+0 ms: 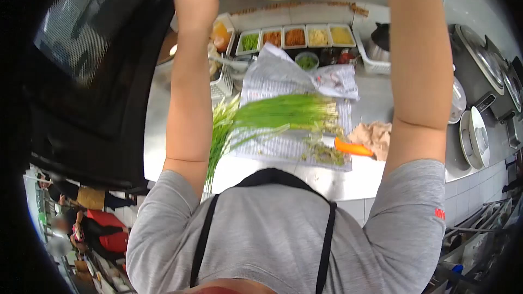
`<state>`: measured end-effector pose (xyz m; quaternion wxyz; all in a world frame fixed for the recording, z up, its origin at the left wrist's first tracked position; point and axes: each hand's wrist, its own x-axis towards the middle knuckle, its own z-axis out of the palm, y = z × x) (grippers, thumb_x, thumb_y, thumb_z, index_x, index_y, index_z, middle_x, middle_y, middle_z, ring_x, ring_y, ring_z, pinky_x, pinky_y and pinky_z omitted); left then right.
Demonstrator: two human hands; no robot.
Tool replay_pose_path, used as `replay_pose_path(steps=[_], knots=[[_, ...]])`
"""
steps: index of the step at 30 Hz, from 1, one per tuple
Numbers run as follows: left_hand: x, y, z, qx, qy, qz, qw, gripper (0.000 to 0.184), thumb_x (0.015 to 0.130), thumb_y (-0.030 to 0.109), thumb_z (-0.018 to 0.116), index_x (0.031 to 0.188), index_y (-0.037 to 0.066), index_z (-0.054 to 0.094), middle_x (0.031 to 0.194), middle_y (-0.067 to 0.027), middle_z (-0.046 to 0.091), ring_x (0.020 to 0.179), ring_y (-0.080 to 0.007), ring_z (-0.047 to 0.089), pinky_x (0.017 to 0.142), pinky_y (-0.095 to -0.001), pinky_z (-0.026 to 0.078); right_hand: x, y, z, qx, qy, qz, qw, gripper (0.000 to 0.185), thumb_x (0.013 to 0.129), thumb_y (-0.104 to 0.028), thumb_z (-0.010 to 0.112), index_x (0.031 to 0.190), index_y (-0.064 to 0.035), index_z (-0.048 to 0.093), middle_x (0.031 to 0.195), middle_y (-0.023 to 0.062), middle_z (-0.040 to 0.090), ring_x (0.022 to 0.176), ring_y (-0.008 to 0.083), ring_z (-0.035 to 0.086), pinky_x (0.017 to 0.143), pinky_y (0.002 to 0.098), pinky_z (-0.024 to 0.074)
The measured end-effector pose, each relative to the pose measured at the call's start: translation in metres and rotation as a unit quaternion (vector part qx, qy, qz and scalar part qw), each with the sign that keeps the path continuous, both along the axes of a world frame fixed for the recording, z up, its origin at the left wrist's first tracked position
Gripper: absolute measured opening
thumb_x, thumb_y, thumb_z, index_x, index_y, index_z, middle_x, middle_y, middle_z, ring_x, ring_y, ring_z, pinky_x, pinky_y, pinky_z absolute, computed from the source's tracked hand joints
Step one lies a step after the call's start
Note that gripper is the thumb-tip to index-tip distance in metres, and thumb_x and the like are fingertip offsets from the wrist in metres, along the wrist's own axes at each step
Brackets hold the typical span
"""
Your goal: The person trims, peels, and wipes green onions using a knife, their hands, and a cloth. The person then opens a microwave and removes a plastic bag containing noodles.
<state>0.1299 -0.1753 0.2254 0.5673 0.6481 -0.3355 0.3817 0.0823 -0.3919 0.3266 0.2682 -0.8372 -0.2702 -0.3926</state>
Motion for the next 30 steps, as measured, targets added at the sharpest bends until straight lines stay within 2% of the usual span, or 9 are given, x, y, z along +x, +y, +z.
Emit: replay_pose_path(steps=[3, 5, 9, 11, 13, 17, 23, 27, 30], knots=[[-0.045, 0.023, -0.064, 0.119, 0.046, 0.031, 0.991, 0.01, 0.087, 0.011, 0.059, 0.089, 0.002, 0.059, 0.078, 0.0004, 0.057, 0.071, -0.0053, 0.048, 0.064, -0.0199, 0.038, -0.055, 0.011, -0.045, -0.024, 0.216, 0.01, 0.976, 0.016, 0.074, -0.013, 0.063, 0.081, 0.0011, 0.062, 0.068, 0.0087, 0.061, 0.061, 0.0167, 0.056, 0.055, 0.0275, 0.0434], [-0.075, 0.049, -0.101, 0.185, 0.1, 0.035, 0.977, 0.01, 0.086, 0.011, 0.059, 0.09, 0.002, 0.059, 0.081, 0.0013, 0.057, 0.074, -0.0058, 0.048, 0.063, -0.0206, 0.038, -0.032, -0.002, -0.116, -0.059, 0.171, 0.103, 0.978, 0.01, 0.075, -0.006, 0.059, 0.082, -0.0009, 0.057, 0.077, -0.0002, 0.055, 0.071, 0.007, 0.052, 0.064, 0.0221, 0.0433], [-0.124, 0.09, -0.164, 0.2, 0.231, 0.067, 0.95, 0.006, 0.086, 0.008, 0.058, 0.089, 0.002, 0.057, 0.082, 0.0, 0.057, 0.077, -0.0078, 0.049, 0.063, -0.0214, 0.039, -0.051, 0.043, -0.215, 0.035, 0.26, 0.185, 0.947, 0.013, 0.067, -0.006, 0.061, 0.076, 0.0017, 0.057, 0.071, 0.0101, 0.054, 0.064, 0.0186, 0.054, 0.059, 0.0296, 0.0446], [-0.142, 0.11, -0.188, 0.193, 0.26, 0.079, 0.943, 0.006, 0.086, 0.007, 0.057, 0.088, 0.002, 0.057, 0.082, -0.0005, 0.057, 0.077, -0.0084, 0.049, 0.063, -0.0216, 0.039, -0.052, 0.062, -0.251, -0.002, 0.311, 0.199, 0.929, 0.009, 0.072, -0.003, 0.059, 0.079, 0.001, 0.055, 0.075, 0.0044, 0.052, 0.068, 0.012, 0.051, 0.063, 0.0257, 0.0436], [-0.159, 0.128, -0.206, 0.196, 0.295, 0.099, 0.93, 0.007, 0.083, 0.004, 0.057, 0.086, -0.003, 0.055, 0.077, -0.0102, 0.056, 0.069, -0.0186, 0.052, 0.064, -0.0285, 0.042, -0.056, 0.085, -0.283, -0.002, 0.348, 0.228, 0.909, 0.009, 0.072, -0.005, 0.059, 0.079, 0.001, 0.056, 0.075, 0.0058, 0.053, 0.067, 0.0129, 0.051, 0.062, 0.0262, 0.0433], [-0.177, 0.152, -0.232, 0.219, 0.296, 0.178, 0.913, 0.005, 0.083, 0.004, 0.057, 0.085, -0.001, 0.055, 0.078, -0.0115, 0.057, 0.069, -0.0205, 0.053, 0.062, -0.0302, 0.042, -0.05, 0.127, -0.335, -0.012, 0.394, 0.263, 0.88, 0.013, 0.068, -0.011, 0.061, 0.077, -0.001, 0.06, 0.074, 0.0109, 0.058, 0.067, 0.0211, 0.057, 0.062, 0.0312, 0.0456], [-0.203, 0.191, -0.268, 0.263, 0.245, 0.227, 0.905, 0.005, 0.081, 0.004, 0.057, 0.085, 0.002, 0.056, 0.079, -0.0115, 0.056, 0.072, -0.0278, 0.055, 0.062, -0.0361, 0.043, -0.065, 0.163, -0.323, -0.161, 0.393, 0.318, 0.848, 0.016, 0.072, -0.011, 0.059, 0.086, -0.0049, 0.061, 0.095, 0.0101, 0.06, 0.082, 0.0249, 0.059, 0.07, 0.0337, 0.0471], [-0.231, 0.206, -0.304, 0.349, 0.297, 0.232, 0.858, 0.007, 0.078, 0.005, 0.059, 0.084, 0.004, 0.057, 0.082, -0.0111, 0.057, 0.077, -0.0299, 0.056, 0.065, -0.0402, 0.043, -0.103, 0.198, -0.261, -0.103, 0.186, 0.445, 0.87, 0.031, 0.078, -0.011, 0.062, 0.108, -0.0101, 0.058, 0.137, 0.0102, 0.041, 0.121, 0.027, 0.046, 0.094, 0.035, 0.0437], [-0.243, 0.21, -0.313, 0.294, 0.331, 0.243, 0.863, 0.008, 0.079, 0.005, 0.059, 0.087, 0.005, 0.059, 0.082, -0.0103, 0.057, 0.075, -0.0286, 0.057, 0.065, -0.0381, 0.045, -0.118, 0.214, -0.219, -0.05, 0.06, 0.457, 0.886, 0.04, 0.077, -0.01, 0.063, 0.117, -0.0116, 0.056, 0.138, 0.0095, 0.041, 0.123, 0.0279, 0.043, 0.096, 0.0358, 0.0422]])
